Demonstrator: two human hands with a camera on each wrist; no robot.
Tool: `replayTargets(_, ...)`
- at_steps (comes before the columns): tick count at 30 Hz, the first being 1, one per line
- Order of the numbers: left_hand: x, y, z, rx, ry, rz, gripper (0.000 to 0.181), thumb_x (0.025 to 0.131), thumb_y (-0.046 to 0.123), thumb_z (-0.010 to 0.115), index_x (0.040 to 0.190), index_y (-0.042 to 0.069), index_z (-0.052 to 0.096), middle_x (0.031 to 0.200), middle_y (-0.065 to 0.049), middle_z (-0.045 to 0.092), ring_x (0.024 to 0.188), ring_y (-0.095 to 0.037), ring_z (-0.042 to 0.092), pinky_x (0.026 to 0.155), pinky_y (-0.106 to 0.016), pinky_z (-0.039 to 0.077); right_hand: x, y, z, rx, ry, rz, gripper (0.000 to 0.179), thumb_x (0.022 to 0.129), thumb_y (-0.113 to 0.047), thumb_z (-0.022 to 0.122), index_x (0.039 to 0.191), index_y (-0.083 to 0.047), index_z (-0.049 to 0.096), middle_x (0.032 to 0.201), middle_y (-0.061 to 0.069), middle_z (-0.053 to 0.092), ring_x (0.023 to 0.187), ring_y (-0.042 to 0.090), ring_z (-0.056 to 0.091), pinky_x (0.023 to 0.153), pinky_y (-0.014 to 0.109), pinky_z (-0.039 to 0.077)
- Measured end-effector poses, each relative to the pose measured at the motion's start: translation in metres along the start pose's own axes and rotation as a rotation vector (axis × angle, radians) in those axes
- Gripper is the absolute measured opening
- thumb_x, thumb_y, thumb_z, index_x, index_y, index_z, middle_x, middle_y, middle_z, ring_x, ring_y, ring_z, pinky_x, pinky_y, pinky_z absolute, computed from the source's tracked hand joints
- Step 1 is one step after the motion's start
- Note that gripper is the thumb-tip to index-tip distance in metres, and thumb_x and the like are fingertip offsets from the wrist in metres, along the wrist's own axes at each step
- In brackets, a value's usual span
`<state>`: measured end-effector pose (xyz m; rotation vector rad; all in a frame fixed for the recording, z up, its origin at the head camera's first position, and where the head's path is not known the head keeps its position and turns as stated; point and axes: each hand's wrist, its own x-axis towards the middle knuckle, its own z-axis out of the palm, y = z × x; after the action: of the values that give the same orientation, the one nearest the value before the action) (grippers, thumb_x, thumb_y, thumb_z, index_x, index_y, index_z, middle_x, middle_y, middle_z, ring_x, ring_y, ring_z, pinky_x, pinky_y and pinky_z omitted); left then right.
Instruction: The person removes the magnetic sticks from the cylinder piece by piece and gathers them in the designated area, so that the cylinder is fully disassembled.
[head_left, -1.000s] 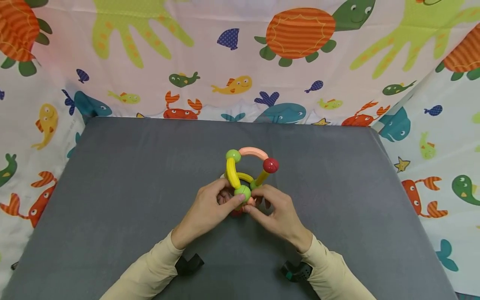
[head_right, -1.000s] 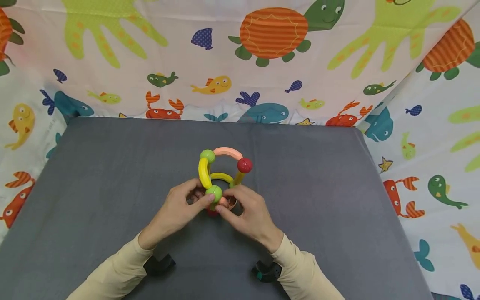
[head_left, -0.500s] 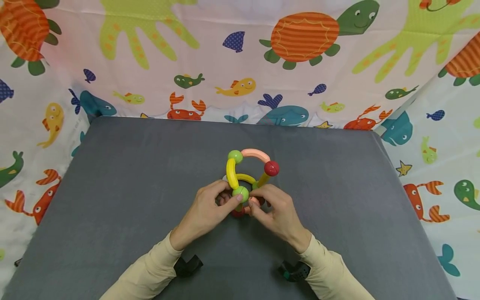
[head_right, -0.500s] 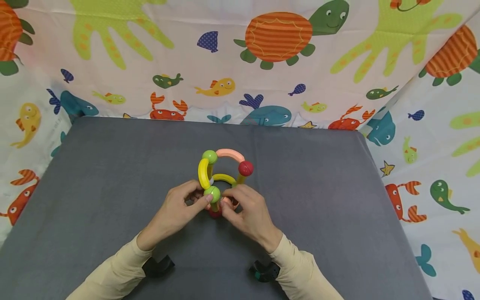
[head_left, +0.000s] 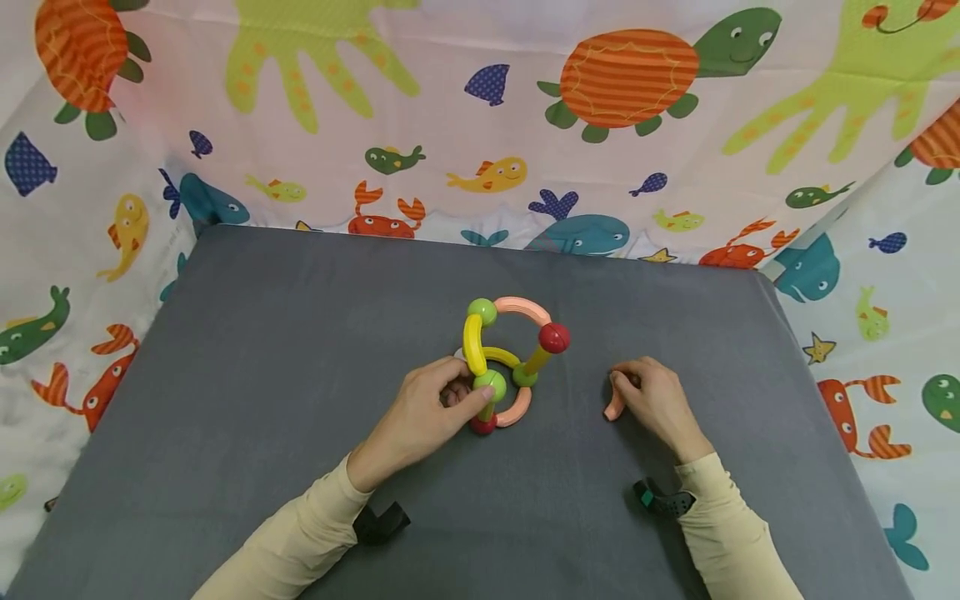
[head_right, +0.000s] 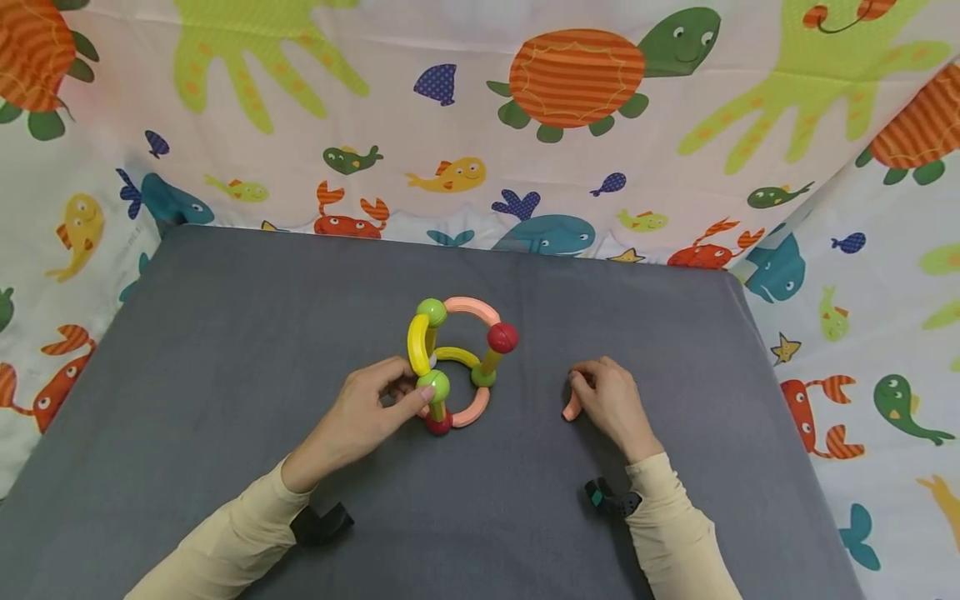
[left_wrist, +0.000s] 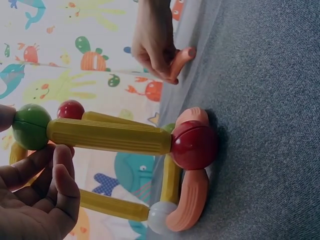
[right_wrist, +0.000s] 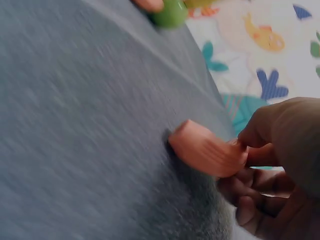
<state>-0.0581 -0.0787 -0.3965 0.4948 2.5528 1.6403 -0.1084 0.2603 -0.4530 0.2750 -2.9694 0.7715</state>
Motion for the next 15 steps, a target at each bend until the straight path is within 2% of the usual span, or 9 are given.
replayTargets(4, -0.002, -0.001, -0.001, -0.001, 0.003, -0.015, 0.014, 0.093, 0.029, 0.067, 0.098, 0.017, 0.065, 0.079, 0.004, 0.056, 0.065, -0.011, 0.052, 0.059, -0.024, 0.046, 0.01, 0.009, 0.005, 0.007, 0.017, -0.031, 0.018, 0.093, -0.014, 0.064, 0.101, -0.004, 0.075, 0.092, 0.014, 0.069, 0.085, 0.031, 0.065, 0.077, 0.05, 0.05)
replayTargets(8, -0.002, 0.001, -0.002, 0.009, -0.005, -0.031, 0.015, 0.093, 0.03, 0.067, 0.099, 0.017, 0.065, 0.08, 0.004, 0.056, 0.066, -0.01, 0.052, 0.06, -0.024, 0.047, 0.01, 0.011, 0.012, 0.011, 0.059, -0.064, 0.016, 0.092, -0.015, 0.067, 0.1, -0.003, 0.075, 0.091, 0.014, 0.069, 0.085, 0.031, 0.066, 0.076, 0.05, 0.051)
replayTargets(12, -0.002, 0.002, -0.003, 0.006, -0.029, -0.035, 0.018, 0.094, 0.032, 0.066, 0.103, 0.016, 0.065, 0.083, 0.004, 0.058, 0.07, -0.011, 0.054, 0.062, -0.024, 0.048, 0.006, 0.006, 0.011, 0.009, 0.167, -0.075, 0.016, 0.093, -0.015, 0.067, 0.099, -0.002, 0.074, 0.088, 0.013, 0.068, 0.08, 0.029, 0.065, 0.074, 0.047, 0.05)
replayTargets(15, -0.004, -0.002, -0.006, -0.027, -0.034, -0.043, 0.018, 0.099, 0.029, 0.058, 0.107, 0.015, 0.066, 0.088, -0.002, 0.064, 0.076, -0.016, 0.062, 0.068, -0.025, 0.05, 0.006, -0.01, 0.008, 0.047, 0.232, -0.12, 0.015, 0.093, -0.011, 0.064, 0.101, -0.002, 0.074, 0.085, 0.01, 0.067, 0.065, 0.02, 0.062, 0.065, 0.037, 0.05)
